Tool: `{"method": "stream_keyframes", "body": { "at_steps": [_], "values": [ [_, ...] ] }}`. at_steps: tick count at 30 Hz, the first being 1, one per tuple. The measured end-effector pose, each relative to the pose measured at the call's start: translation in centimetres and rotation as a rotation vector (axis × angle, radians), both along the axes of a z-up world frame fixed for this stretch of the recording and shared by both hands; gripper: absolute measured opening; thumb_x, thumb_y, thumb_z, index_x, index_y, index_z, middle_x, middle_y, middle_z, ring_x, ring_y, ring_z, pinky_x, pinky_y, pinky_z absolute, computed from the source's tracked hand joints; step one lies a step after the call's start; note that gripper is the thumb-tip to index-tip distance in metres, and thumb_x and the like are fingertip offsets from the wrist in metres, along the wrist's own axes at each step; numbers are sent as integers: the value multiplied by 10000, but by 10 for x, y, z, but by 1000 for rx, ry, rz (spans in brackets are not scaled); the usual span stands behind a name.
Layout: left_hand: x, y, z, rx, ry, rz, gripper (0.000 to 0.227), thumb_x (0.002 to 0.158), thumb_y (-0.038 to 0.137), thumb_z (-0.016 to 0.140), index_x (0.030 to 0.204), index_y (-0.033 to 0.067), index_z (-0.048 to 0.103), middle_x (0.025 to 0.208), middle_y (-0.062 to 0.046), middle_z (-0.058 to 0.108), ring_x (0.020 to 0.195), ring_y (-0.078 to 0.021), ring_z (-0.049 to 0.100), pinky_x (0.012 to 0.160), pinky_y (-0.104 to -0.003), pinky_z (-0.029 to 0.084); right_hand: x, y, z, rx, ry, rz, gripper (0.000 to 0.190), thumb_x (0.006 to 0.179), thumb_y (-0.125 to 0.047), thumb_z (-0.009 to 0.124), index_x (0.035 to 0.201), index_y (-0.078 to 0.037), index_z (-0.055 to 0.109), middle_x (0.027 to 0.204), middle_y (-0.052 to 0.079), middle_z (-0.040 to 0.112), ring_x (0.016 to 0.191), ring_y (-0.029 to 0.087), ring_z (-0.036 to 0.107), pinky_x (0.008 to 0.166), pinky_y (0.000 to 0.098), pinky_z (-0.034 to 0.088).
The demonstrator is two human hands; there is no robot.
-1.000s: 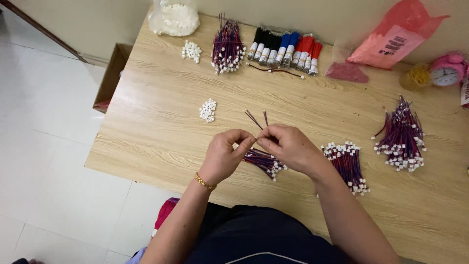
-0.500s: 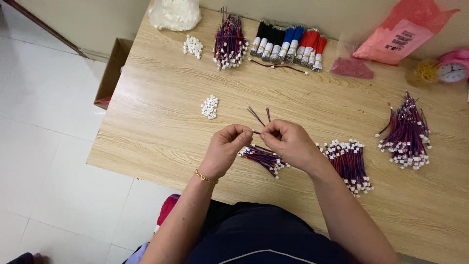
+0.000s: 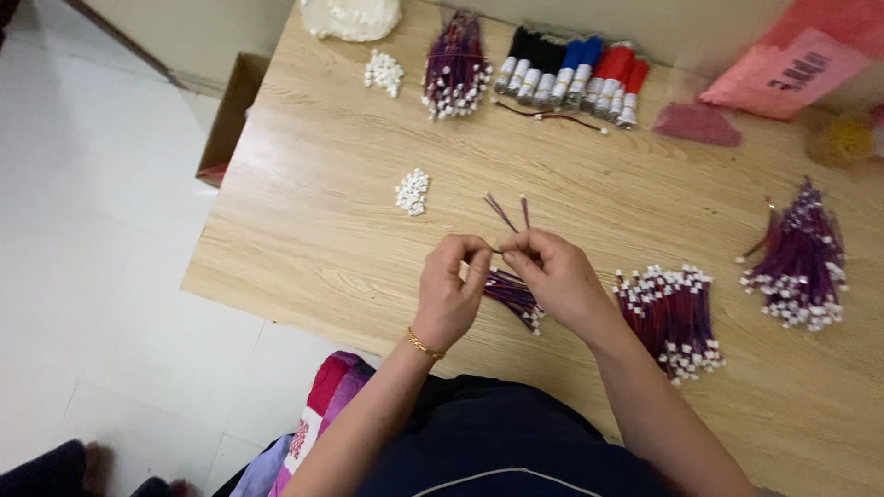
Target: Attaching small white plastic connectors to the ends of thin electrical wires
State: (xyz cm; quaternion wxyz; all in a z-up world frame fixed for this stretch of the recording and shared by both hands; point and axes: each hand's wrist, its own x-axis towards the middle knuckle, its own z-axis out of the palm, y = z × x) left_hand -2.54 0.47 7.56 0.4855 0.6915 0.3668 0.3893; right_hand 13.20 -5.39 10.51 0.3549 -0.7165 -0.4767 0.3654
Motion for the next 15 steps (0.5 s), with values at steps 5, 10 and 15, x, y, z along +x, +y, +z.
{"method": "stream_keyframes", "body": {
  "at_steps": [5,10,15],
  "values": [
    [-5,6,-26,-84,77,-56,41,887,165,682,893,128,699,774,-64,656,742,-210,650,710,-322,531,0,-6,-24,-106,-6,-4,140,871,-172,671,953,-64,702,816,149,669,791,260,653,705,376,523],
    [-20,40,-72,-236,217,6,226,866,130,698,1078,58,670,863,-179,657,806,-306,659,752,-409,540,10,-9,-52,-102,19,-76,129,854,-155,683,930,-53,704,782,146,636,783,264,653,705,381,522],
    [-39,87,-147,39,602,273,159,816,172,732,966,154,684,822,-58,639,761,-257,673,684,-370,545,18,-8,-67,-98,196,-193,84,822,-128,684,851,-51,701,621,50,570,626,140,512,569,271,423]
  ]
}}
